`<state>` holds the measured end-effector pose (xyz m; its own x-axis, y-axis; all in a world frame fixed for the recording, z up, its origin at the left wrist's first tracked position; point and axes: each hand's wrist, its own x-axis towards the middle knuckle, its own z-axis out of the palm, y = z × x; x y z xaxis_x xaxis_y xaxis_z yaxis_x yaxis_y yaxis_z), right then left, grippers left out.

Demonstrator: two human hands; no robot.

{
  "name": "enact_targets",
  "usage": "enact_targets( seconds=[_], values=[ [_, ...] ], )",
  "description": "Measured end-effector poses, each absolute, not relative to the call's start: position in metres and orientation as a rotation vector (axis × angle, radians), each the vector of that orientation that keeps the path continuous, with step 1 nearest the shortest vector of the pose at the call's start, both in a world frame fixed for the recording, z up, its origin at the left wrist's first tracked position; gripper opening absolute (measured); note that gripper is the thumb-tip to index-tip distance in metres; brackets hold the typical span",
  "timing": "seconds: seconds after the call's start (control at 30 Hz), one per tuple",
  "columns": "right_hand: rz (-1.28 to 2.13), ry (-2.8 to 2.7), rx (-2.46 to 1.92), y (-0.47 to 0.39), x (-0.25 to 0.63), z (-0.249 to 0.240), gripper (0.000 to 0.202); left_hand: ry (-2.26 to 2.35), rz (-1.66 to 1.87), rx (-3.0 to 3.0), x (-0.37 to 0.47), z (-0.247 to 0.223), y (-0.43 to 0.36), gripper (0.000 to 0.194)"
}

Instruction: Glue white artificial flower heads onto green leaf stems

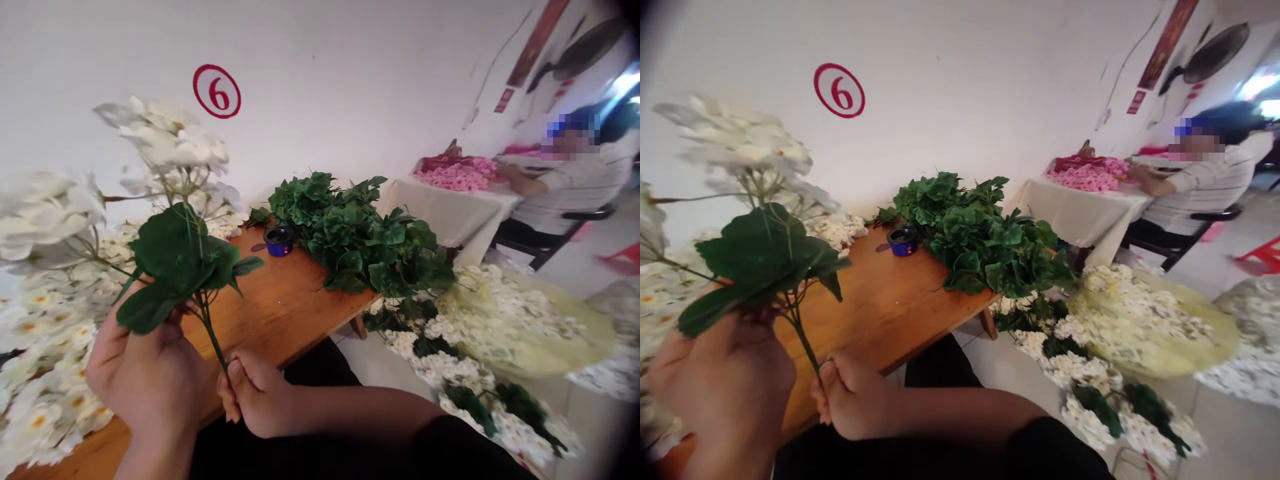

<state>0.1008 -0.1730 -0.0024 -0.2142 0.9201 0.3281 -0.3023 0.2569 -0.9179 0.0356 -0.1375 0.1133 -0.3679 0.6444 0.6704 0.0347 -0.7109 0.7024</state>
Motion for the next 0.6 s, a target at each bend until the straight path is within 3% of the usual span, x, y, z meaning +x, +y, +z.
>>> enact_targets(
  seconds=[0.07, 0.2, 0.33, 0.5, 0.6],
  values=[
    [1.227, -1.182, -0.615, -0.175, 0.101, 0.003, 0.049, 0.818, 2.202, 1.286, 0.042, 0.118, -0.150, 0.025],
    [1.111, -1.010, -0.587, -0.176, 0.118, 0.030, 0.048, 0.655, 1.811, 1.360, 0.041, 0.106, -0.175, 0.025],
    [0.839, -0.870, -0.480, -0.183, 0.175, 0.087, 0.042, 0.764, 1.579, 1.493, 0.020, 0.063, -0.167, 0.017],
    [0.220, -0.664, -0.475, -0.214, 0.289, 0.148, 0.027, 1.218, 1.198, 1.599, -0.011, 0.003, -0.115, 0.037],
    [-0.033, -0.597, -0.666, -0.228, 0.350, 0.157, 0.033, 1.312, 1.107, 1.574, -0.022, -0.017, -0.095, 0.047]
  ],
)
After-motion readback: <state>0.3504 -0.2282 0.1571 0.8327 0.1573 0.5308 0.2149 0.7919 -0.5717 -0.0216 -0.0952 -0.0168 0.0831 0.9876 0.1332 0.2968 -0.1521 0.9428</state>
